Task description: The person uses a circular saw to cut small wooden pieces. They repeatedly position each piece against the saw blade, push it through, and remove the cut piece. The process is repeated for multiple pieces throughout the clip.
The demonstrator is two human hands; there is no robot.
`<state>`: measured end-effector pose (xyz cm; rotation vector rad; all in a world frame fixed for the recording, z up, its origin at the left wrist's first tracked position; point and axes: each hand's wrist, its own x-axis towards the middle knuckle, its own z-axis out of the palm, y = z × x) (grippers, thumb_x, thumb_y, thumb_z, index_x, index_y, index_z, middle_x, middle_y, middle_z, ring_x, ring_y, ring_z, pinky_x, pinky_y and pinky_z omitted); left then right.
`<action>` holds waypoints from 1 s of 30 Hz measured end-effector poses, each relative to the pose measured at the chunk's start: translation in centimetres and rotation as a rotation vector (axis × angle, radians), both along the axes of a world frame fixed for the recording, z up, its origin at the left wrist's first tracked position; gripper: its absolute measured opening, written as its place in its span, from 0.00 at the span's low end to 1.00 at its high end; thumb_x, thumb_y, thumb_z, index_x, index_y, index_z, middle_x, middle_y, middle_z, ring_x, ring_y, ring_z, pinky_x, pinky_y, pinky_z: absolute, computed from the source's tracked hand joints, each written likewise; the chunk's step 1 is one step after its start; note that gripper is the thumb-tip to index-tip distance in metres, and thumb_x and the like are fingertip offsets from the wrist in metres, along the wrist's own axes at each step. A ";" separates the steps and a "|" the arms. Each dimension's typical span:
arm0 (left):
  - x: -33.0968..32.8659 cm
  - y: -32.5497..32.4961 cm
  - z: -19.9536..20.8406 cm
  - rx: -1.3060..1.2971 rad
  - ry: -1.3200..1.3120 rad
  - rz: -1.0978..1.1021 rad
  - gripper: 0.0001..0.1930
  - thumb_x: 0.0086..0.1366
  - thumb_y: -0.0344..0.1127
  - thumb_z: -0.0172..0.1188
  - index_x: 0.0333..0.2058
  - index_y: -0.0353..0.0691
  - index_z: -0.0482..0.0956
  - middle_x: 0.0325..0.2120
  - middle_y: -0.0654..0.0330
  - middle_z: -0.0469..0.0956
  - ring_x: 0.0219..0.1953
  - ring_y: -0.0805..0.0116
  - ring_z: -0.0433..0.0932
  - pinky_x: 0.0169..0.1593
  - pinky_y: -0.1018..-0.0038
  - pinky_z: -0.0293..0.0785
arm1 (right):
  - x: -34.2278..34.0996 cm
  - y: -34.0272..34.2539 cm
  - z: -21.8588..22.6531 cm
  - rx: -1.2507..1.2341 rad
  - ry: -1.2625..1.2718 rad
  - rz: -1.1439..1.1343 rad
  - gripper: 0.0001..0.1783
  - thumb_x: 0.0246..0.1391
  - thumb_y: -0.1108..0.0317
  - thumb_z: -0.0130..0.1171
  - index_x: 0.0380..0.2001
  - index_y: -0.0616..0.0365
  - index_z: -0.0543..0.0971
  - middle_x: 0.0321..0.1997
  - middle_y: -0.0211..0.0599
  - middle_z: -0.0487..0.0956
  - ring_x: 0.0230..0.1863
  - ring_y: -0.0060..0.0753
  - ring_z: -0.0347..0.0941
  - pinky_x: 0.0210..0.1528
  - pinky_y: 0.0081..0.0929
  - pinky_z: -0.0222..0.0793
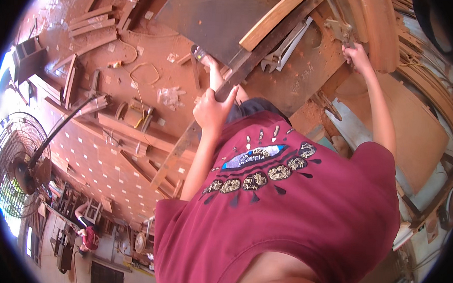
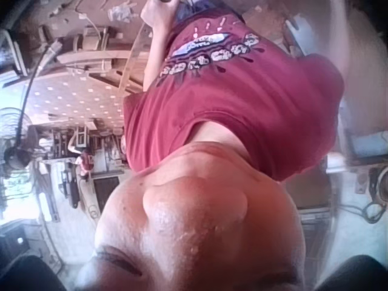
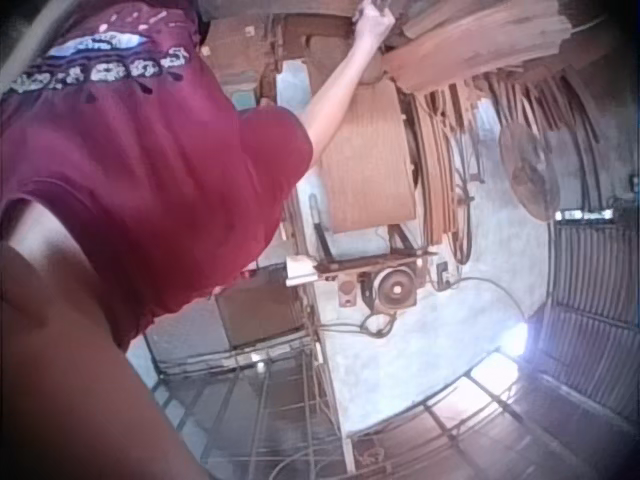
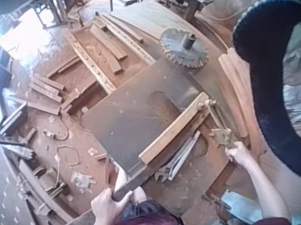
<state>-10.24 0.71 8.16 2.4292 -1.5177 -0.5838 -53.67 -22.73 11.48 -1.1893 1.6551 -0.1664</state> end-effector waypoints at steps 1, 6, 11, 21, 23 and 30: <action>0.0 0.0 0.1 0.015 -0.001 0.002 0.36 0.54 0.71 0.62 0.17 0.38 0.71 0.17 0.48 0.79 0.22 0.46 0.80 0.26 0.57 0.74 | -0.1 0.2 -0.1 0.010 0.025 -0.011 0.01 0.48 0.70 0.52 0.25 0.54 0.72 0.19 0.21 0.66 0.20 0.16 0.59 0.25 0.21 0.55; 0.7 -0.5 0.0 0.002 -0.050 -0.024 0.36 0.53 0.71 0.63 0.17 0.38 0.71 0.17 0.49 0.78 0.21 0.49 0.80 0.25 0.60 0.75 | 0.5 -0.6 -0.4 0.010 0.037 -0.018 0.02 0.47 0.69 0.52 0.23 0.54 0.71 0.18 0.21 0.65 0.20 0.16 0.59 0.25 0.21 0.54; 2.3 -1.6 -0.6 -0.039 -0.117 -0.014 0.36 0.54 0.72 0.62 0.18 0.37 0.74 0.17 0.47 0.78 0.22 0.48 0.80 0.28 0.58 0.75 | 2.9 -1.9 -0.1 -0.021 0.032 -0.003 0.06 0.49 0.67 0.53 0.22 0.55 0.71 0.18 0.21 0.67 0.19 0.16 0.60 0.24 0.22 0.56; 10.0 -7.0 -1.2 -0.090 -0.251 0.034 0.38 0.53 0.75 0.59 0.18 0.37 0.74 0.17 0.48 0.79 0.23 0.48 0.81 0.27 0.58 0.75 | 11.1 -8.2 -1.5 -0.093 0.011 -0.016 0.09 0.47 0.65 0.59 0.22 0.58 0.74 0.19 0.27 0.72 0.17 0.18 0.64 0.17 0.23 0.60; 11.6 -8.3 -1.3 -0.078 -0.267 0.042 0.39 0.53 0.76 0.59 0.18 0.37 0.75 0.17 0.48 0.79 0.23 0.48 0.81 0.27 0.58 0.76 | 12.5 -9.6 -2.0 -0.092 0.024 0.003 0.09 0.48 0.64 0.60 0.23 0.59 0.75 0.19 0.28 0.73 0.16 0.19 0.65 0.17 0.23 0.61; 17.4 -13.1 -1.7 -0.126 -0.312 0.054 0.40 0.53 0.77 0.57 0.18 0.36 0.77 0.19 0.46 0.80 0.24 0.48 0.82 0.29 0.58 0.77 | 18.7 -14.5 -1.4 -0.085 -0.105 0.033 0.14 0.51 0.57 0.60 0.28 0.58 0.78 0.19 0.28 0.75 0.17 0.19 0.67 0.17 0.22 0.58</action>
